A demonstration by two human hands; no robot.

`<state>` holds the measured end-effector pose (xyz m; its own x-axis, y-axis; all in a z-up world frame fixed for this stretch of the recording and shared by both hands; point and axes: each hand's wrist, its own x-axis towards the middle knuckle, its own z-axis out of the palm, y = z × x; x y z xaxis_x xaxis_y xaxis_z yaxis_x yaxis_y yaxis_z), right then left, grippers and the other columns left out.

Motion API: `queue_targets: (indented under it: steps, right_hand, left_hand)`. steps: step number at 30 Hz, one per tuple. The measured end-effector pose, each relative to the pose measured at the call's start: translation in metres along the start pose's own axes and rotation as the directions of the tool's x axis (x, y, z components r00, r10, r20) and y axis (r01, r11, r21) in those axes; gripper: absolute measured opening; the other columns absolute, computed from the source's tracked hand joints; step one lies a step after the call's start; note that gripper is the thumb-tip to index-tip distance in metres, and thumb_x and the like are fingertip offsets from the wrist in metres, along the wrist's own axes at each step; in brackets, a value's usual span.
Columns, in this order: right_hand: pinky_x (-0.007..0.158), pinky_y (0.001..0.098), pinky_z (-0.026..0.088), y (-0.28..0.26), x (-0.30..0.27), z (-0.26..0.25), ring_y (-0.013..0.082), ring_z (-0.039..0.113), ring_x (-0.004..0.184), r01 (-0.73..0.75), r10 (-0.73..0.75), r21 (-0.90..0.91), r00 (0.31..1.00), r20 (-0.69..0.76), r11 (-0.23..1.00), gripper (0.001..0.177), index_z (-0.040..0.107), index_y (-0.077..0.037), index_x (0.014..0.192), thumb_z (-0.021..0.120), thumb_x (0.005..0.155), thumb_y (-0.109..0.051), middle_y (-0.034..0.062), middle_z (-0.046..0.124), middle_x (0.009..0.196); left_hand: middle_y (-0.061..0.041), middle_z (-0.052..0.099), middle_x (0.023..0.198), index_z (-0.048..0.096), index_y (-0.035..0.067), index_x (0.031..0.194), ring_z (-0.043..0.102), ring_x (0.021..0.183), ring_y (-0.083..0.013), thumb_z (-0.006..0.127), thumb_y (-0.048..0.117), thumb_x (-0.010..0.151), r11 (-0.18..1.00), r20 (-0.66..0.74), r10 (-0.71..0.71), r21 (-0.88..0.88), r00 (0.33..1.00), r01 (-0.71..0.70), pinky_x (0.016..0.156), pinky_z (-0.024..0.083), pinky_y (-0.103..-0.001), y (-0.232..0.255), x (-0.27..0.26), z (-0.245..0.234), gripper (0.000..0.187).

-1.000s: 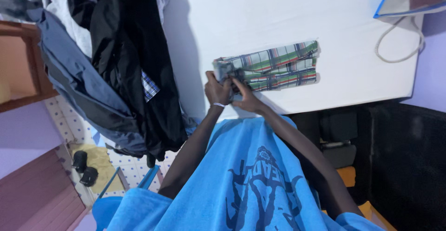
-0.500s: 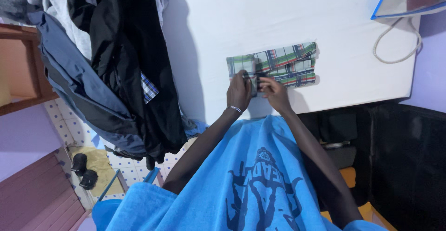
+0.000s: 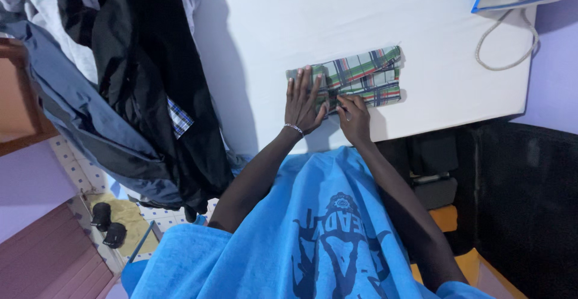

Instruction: The person picks up a pair of plaid shorts from a pile of clothes, spreads them out on a table, and folds them several times by hand. The person then picks up the folded shorts and places them into an open suitcase on the floor.

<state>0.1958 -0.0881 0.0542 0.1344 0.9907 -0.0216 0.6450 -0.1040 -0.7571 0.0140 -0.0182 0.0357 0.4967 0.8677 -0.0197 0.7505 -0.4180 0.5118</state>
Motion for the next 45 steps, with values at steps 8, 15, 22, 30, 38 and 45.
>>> queue_targets:
  steps: [8,15,22,30,38,45]
  right_hand:
    - [0.097,0.0423,0.052,-0.001,-0.003,0.008,0.0335,0.064,0.116,-0.020,0.018,-0.071,0.999,-0.037,0.997,0.032,0.071,-0.002,0.125,0.070,0.093,0.002,0.0145,0.063,0.117]
    - [0.105,0.0488,0.046,-0.015,0.009,0.015,0.0360,0.058,0.123,0.140,-0.134,-0.212,0.990,0.046,0.967,0.038,0.065,-0.001,0.137,0.061,0.099,-0.005,0.0174,0.061,0.132]
    - [0.127,0.0561,0.026,0.014,0.045,0.032,0.0371,0.035,0.155,0.268,-0.220,-0.264,0.956,0.196,0.927,0.061,0.041,0.002,0.157,0.041,0.110,-0.038,0.0215,0.040,0.163]
    - [0.125,0.0553,0.017,0.067,0.071,-0.008,0.0390,0.025,0.156,0.239,-0.084,-0.488,0.944,0.318,0.839,0.073,0.035,-0.002,0.158,0.025,0.108,-0.054,0.0237,0.030,0.167]
    - [0.127,0.0605,0.015,0.084,0.073,-0.041,0.0389,0.024,0.159,0.149,-0.100,-0.531,0.988,0.120,0.834,0.070,0.034,0.008,0.160,0.034,0.113,-0.044,0.0259,0.032,0.168]
    - [0.125,0.0611,0.016,0.056,0.069,-0.034,0.0408,0.025,0.158,-0.031,0.024,-0.567,1.000,-0.020,0.823,0.065,0.036,0.005,0.159,0.037,0.111,-0.039,0.0239,0.034,0.168]
  left_hand:
    - [-0.014,0.013,0.174,0.023,0.008,0.165,0.009,0.161,-0.0371,0.054,0.046,0.095,0.991,0.140,-0.004,0.135,0.990,-0.015,0.130,0.003,-0.057,0.010,0.012,0.017,0.085]
    - [-0.014,0.010,0.174,0.024,0.007,0.166,0.002,0.160,-0.0426,0.046,0.049,0.097,0.992,0.169,-0.006,0.124,0.986,-0.015,0.126,0.001,-0.069,0.009,0.015,0.027,0.084]
    - [-0.006,0.004,0.176,0.024,0.019,0.167,-0.005,0.159,-0.0452,0.045,0.052,0.096,0.960,0.223,-0.051,0.279,0.974,-0.014,0.116,0.001,-0.083,0.010,0.023,0.027,0.081]
    - [-0.005,0.009,0.176,0.024,0.027,0.167,0.000,0.159,-0.0456,0.055,0.060,0.088,0.965,0.215,-0.034,0.260,0.976,-0.024,0.117,0.001,-0.084,0.008,0.020,0.030,0.090]
    - [-0.005,0.009,0.175,0.022,0.029,0.165,0.001,0.159,-0.0432,0.055,0.058,0.089,0.969,0.231,-0.054,0.248,0.971,-0.005,0.117,0.001,-0.083,0.005,0.019,0.039,0.088]
    - [-0.005,0.008,0.175,0.022,0.029,0.166,0.001,0.160,-0.0418,0.054,0.057,0.088,0.963,0.210,-0.042,0.270,0.977,-0.017,0.119,0.001,-0.081,0.008,0.020,0.029,0.089]
